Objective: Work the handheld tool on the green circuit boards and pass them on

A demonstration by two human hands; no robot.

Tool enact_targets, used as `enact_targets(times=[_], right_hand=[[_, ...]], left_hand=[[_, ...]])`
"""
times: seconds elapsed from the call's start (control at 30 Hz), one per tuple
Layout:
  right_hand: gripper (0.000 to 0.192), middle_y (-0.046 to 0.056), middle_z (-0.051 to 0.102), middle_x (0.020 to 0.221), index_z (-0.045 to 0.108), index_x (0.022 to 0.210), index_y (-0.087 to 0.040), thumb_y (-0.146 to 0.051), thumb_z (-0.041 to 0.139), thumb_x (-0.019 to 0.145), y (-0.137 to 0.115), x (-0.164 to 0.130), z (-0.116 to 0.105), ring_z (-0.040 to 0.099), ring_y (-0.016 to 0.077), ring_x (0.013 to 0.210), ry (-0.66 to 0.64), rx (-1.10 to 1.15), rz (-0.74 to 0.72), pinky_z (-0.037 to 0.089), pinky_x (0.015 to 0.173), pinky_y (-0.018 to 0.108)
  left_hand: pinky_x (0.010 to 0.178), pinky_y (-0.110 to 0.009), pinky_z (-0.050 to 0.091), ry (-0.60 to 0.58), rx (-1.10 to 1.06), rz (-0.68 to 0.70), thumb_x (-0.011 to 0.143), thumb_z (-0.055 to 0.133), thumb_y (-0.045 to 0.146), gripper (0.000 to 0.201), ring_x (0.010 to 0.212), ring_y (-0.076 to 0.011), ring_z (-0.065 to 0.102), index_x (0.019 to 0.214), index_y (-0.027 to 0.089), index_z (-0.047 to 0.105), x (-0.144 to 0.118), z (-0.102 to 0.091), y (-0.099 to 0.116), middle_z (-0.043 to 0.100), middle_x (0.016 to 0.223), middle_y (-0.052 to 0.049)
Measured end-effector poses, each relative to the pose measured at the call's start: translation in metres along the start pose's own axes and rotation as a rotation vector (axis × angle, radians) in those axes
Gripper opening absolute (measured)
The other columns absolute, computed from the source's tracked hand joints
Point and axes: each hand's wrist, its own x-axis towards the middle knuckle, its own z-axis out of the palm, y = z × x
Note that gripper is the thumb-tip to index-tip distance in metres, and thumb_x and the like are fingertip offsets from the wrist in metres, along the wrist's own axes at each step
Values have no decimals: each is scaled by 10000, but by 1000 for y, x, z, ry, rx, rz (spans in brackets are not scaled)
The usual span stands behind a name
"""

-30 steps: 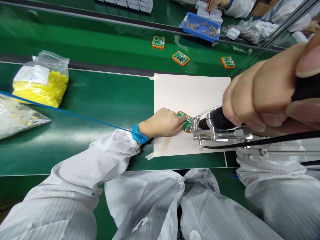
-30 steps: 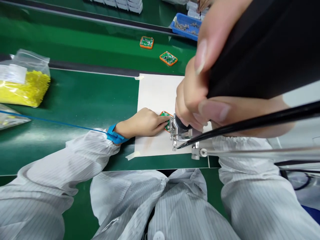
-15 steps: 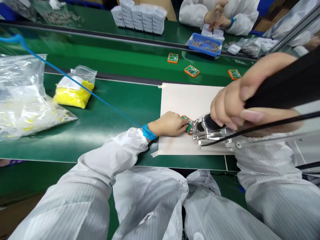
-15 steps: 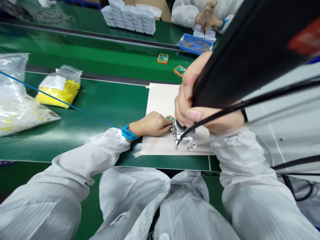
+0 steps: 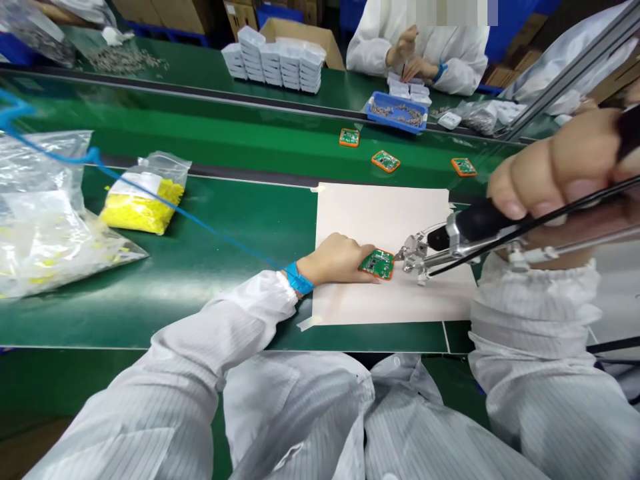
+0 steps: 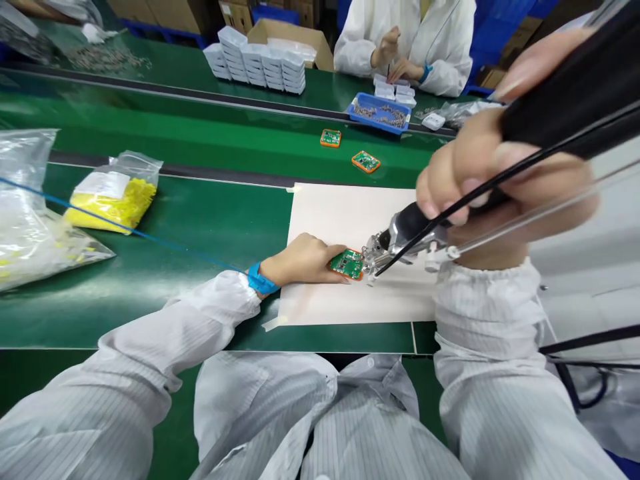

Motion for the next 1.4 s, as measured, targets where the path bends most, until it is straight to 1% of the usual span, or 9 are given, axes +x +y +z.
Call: enact_targets(times=[0.13,0.33,0.4,0.47,0.53,0.6,1.1,1.3,1.4], right_hand=[[633,-73,370,560,15,791,-119,-227,626,917,11,14,10,540,15,501,-127,21,-70,494,552,197],[524,-112,475,654,-48,870,-138,-186,474,875,6,5,6,568,-25,579,-54,-31,-36,459,636,223],[491,-118,468,640,6,813,-136,-188,492,865,8,5,11,552,-14,557,-32,-24,-31,462,627,223],[323,-121,444,598,223,779,-153,-184,527,884,13,8,15,534,15,514,-48,-3,-62,496,613,230],[147,-120,448,576,434,922,-223,-187,575,901,21,11,17,530,43,488,-108,24,-90,534,599,244],[183,-112,491,608,499,1031,-260,-189,606,900,28,13,19,544,55,497,-108,69,-94,551,589,244],[227,-88,490,591,482,999,-242,-187,666,878,40,19,25,527,87,457,-71,110,-96,541,517,240],[158,-69,425,598,531,962,-190,-99,616,865,62,23,53,487,73,473,-37,295,-261,490,477,210],[226,-91,405,595,526,1029,-204,-121,581,826,73,27,47,451,57,430,-18,347,-305,459,445,175]], left_hand=[[592,-295,385,15,-65,72,905,568,787,732,650,-240,699,1357,221,670,-4,-1,-5,737,730,-60],[584,-301,380,34,-68,126,974,522,672,559,589,-218,664,1251,235,733,-5,-3,-10,715,683,-53],[587,-304,386,43,-64,106,985,501,671,569,590,-223,666,1226,213,737,-4,0,-2,711,677,-63],[580,-305,381,43,-43,87,988,493,676,573,594,-229,672,1161,189,742,-4,3,6,710,678,-76],[569,-305,369,36,-16,75,992,486,682,577,600,-235,679,1089,173,739,-3,5,12,711,683,-86],[555,-307,356,26,-3,67,992,483,689,581,601,-242,683,1038,167,733,-2,6,14,709,679,-91],[590,-320,422,21,-62,59,989,477,683,576,597,-243,673,1029,162,721,-1,6,14,723,709,-105],[560,-307,379,16,-23,69,994,470,676,571,590,-241,674,1047,168,724,-1,6,10,712,684,-92],[557,-299,370,-14,-26,86,985,442,740,637,577,-231,668,1020,174,733,-5,5,5,706,669,-88]])
